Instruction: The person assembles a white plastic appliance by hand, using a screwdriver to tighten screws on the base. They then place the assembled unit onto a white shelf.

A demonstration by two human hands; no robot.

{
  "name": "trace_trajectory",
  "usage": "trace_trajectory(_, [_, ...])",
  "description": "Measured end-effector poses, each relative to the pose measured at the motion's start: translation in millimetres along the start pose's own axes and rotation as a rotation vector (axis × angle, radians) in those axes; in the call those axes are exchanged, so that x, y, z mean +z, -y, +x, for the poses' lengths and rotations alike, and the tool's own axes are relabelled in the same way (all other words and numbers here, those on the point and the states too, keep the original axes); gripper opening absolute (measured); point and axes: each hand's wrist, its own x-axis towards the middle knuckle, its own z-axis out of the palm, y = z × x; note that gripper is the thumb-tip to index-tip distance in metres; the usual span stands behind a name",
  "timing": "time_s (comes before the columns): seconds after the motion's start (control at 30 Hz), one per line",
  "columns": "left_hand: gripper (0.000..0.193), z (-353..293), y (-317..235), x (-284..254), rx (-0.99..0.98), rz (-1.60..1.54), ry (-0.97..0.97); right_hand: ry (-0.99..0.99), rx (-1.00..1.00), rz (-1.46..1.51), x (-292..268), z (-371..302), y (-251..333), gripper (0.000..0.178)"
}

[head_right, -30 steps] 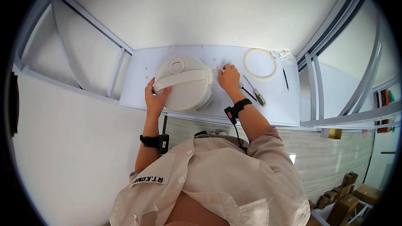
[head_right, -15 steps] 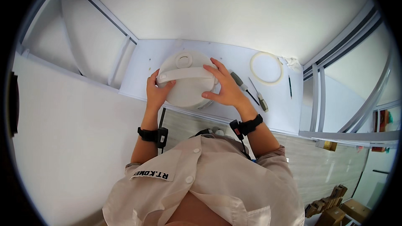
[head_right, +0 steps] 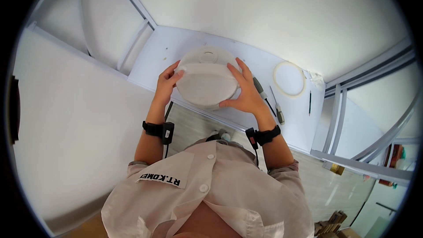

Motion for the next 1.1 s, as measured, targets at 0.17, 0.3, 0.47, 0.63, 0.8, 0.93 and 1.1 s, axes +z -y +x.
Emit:
trace_trajectory(0.17, [0.052, 2.2, 19.9, -3.1, -0.045, -0.285, -0.004, -0.024, -0.056, -0.039, 6.7, 0.4, -6.7, 0.129])
trace_trajectory(0.3, [0.052, 4.1, 39.0, -1.6, -0.025, -0.344, -0.01, -0.047, -0.088, -0.007, 8.1, 5.9, -6.9, 0.129])
trace_trajectory(0.47, [0.051, 3.4, 49.6, 2.8, 0.026, -0.489, 0.02, -0.029, -0.068, -0.018, 7.0, 5.3, -6.2, 0.132])
trace_trajectory(0.63, [0.05, 15.2, 99.4, -4.4, 0.087, -0.56, 0.153, 0.011, -0.016, 0.053, 7.6, 3.6, -1.8, 0.131])
trace_trajectory(0.8, [0.052, 14.7, 96.8, -6.3, 0.113, -0.565, 0.255, 0.125, 0.097, -0.158, -15.9, 12.7, 25.1, 0.112])
trace_trajectory(0.93, [0.053, 18.9, 101.5, -8.1, 0.184, -0.491, 0.271, 0.052, 0.038, -0.435, 1.6, 39.9, 59.6, 0.087])
trace_trajectory(1.1, [0.059, 17.8, 100.4, -14.6, 0.245, -0.394, 0.349, 0.024, -0.031, -0.518, 28.1, 65.0, 74.4, 0.062])
